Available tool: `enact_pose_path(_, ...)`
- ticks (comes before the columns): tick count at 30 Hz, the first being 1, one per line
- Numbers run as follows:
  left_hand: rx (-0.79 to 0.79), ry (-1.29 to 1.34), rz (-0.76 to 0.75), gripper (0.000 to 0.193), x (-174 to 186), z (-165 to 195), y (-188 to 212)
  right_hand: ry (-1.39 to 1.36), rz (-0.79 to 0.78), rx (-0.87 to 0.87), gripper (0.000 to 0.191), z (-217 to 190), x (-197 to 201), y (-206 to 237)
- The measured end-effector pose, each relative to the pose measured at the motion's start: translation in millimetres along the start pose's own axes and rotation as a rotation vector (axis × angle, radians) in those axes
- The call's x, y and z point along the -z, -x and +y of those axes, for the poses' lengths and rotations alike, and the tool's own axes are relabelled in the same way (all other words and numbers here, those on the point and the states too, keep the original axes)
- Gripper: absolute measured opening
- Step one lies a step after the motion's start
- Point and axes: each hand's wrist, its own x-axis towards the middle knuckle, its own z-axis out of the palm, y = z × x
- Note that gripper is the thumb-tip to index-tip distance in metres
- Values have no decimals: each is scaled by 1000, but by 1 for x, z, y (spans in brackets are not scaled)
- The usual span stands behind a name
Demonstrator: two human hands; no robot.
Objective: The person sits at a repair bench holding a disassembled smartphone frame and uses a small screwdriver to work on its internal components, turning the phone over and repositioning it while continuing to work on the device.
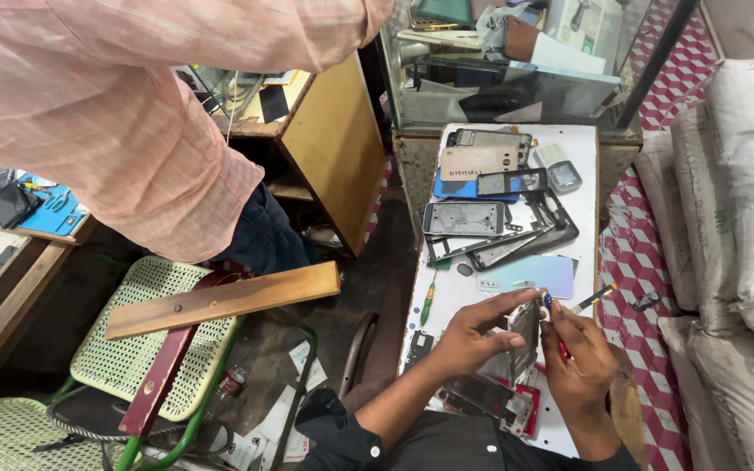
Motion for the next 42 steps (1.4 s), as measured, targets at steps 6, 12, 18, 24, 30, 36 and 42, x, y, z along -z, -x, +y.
enact_pose_path(6,-82,-28,7,63,-2,0,0,-19,-16,3,44,2,0,3)
enact_pose_path(12,-21,59,11,63,-5,7,-1,-58,-27,22,42,4,-3,6)
enact_pose_path(18,-56,-18,6,63,-4,17,-1,-9,-59,60,42,4,1,3)
enact_pose_path(24,41,-10,48,64,-5,10,-5,44,-57,66,34,-10,0,4)
enact_pose_path(30,-87,-162,29,61,5,7,-9,108,12,15,40,-1,-8,-3)
enact_pose_path(36,63,45,47,61,1,4,-6,-45,-95,158,38,6,-6,5)
enact_pose_path(42,-42,-9,8,59,2,-1,-4,113,43,150,35,10,-5,0)
